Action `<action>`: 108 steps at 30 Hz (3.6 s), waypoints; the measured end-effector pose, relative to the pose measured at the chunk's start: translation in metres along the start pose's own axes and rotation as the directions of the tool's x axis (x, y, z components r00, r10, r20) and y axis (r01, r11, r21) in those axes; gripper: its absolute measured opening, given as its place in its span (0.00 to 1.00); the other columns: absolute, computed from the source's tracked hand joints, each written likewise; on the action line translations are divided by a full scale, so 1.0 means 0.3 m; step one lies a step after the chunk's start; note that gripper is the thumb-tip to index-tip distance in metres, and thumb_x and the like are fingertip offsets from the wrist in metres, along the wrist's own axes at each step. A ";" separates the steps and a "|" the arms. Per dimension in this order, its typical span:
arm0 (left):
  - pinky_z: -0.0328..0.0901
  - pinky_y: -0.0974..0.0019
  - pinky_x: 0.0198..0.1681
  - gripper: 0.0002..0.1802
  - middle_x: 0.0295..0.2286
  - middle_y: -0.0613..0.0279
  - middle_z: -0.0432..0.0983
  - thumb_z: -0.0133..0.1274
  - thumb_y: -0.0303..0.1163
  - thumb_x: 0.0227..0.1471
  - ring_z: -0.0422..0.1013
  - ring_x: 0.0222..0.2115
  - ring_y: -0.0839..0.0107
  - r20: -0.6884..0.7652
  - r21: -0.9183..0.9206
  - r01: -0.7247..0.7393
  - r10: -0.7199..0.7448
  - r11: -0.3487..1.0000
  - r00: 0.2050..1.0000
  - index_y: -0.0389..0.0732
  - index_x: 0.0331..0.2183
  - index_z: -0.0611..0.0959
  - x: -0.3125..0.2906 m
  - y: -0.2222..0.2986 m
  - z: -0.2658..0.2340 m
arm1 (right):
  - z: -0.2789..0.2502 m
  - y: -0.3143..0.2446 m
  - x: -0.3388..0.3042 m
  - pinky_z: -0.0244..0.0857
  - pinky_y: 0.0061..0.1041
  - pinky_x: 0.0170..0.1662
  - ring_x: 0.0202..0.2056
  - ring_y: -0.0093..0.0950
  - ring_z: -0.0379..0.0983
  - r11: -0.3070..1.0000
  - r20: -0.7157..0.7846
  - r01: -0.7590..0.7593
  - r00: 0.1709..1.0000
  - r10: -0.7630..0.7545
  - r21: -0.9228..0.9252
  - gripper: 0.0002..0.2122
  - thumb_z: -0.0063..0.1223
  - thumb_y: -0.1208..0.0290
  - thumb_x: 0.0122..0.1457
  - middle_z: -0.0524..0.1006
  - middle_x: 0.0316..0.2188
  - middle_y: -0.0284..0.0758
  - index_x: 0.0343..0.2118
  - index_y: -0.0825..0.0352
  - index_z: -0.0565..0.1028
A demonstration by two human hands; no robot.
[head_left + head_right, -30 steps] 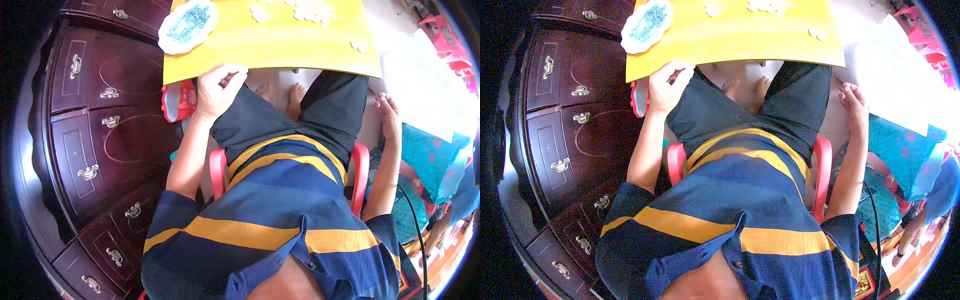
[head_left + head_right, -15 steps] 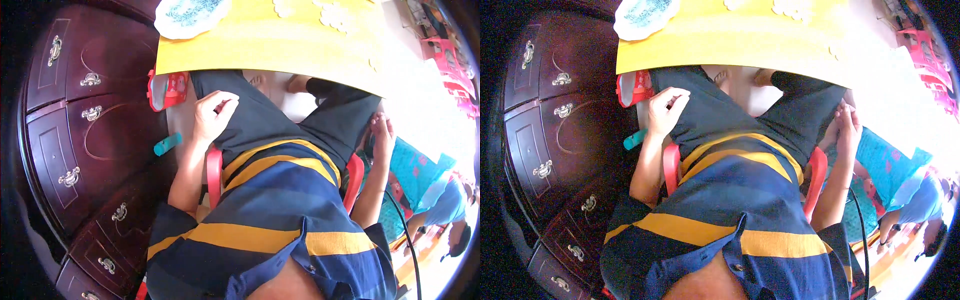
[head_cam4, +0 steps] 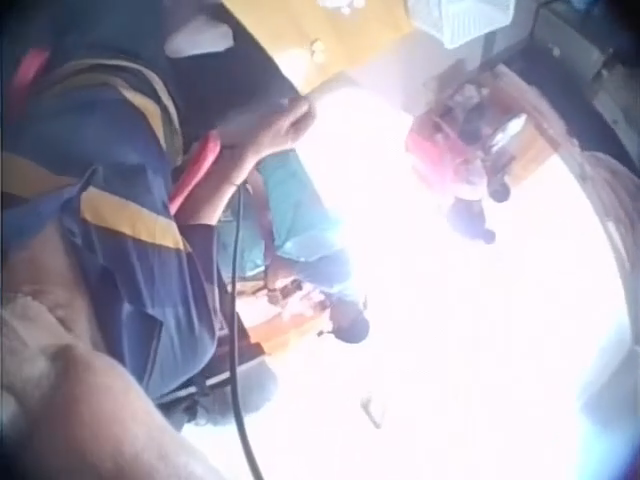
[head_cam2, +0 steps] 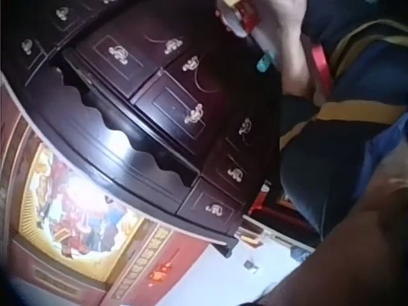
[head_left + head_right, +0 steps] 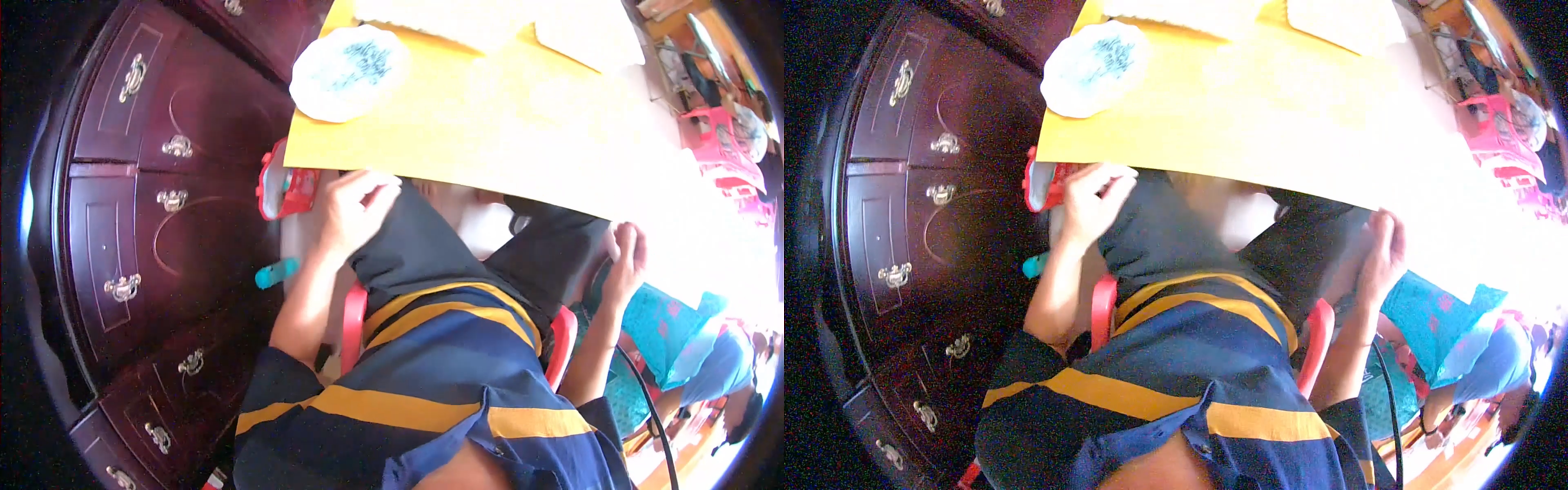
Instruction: Assembling small white plastic components with metal inserts by hand on a table.
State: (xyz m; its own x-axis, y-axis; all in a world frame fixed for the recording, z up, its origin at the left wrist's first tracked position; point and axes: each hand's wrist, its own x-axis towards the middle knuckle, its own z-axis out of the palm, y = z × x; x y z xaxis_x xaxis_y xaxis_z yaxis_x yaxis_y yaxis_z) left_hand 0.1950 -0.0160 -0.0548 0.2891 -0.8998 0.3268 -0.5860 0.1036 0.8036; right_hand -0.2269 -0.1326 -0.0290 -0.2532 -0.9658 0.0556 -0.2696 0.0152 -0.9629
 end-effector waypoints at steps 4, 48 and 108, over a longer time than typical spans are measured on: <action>0.66 0.70 0.25 0.06 0.26 0.60 0.79 0.60 0.24 0.52 0.73 0.22 0.76 -0.085 0.046 0.105 -0.101 0.993 0.991 0.35 0.35 0.84 0.143 0.028 -0.069 | 0.197 -0.119 0.049 0.61 0.29 0.59 0.53 0.29 0.72 0.848 0.263 0.407 0.907 -0.330 -0.341 0.13 0.50 0.70 0.67 0.79 0.49 0.36 0.52 0.66 0.76; 0.71 0.61 0.35 0.06 0.31 0.54 0.79 0.61 0.23 0.48 0.77 0.30 0.57 0.227 0.542 -0.276 0.178 0.794 0.957 0.36 0.32 0.84 0.605 -0.185 -0.087 | 0.535 -0.071 0.081 0.43 0.52 0.68 0.68 0.42 0.51 0.559 0.649 0.698 0.684 -0.333 -0.448 0.29 0.54 0.56 0.62 0.62 0.64 0.40 0.65 0.59 0.62; 0.71 0.60 0.32 0.04 0.28 0.53 0.79 0.60 0.24 0.47 0.77 0.27 0.58 0.382 0.045 -0.455 0.406 0.889 0.830 0.36 0.30 0.83 0.661 0.211 0.550 | 0.505 -0.030 0.072 0.47 0.54 0.66 0.66 0.43 0.54 0.660 0.490 0.616 0.773 -0.403 -0.431 0.26 0.52 0.57 0.63 0.63 0.63 0.43 0.60 0.65 0.67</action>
State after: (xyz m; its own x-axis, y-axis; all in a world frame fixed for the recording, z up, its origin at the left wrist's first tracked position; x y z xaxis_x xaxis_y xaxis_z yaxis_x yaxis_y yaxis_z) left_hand 0.0904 -0.2578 -0.0212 -0.2870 -0.8669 0.4076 -0.6867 0.4829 0.5434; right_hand -0.0892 -0.1930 -0.0591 0.3680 -0.8797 0.3011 -0.7338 -0.4736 -0.4871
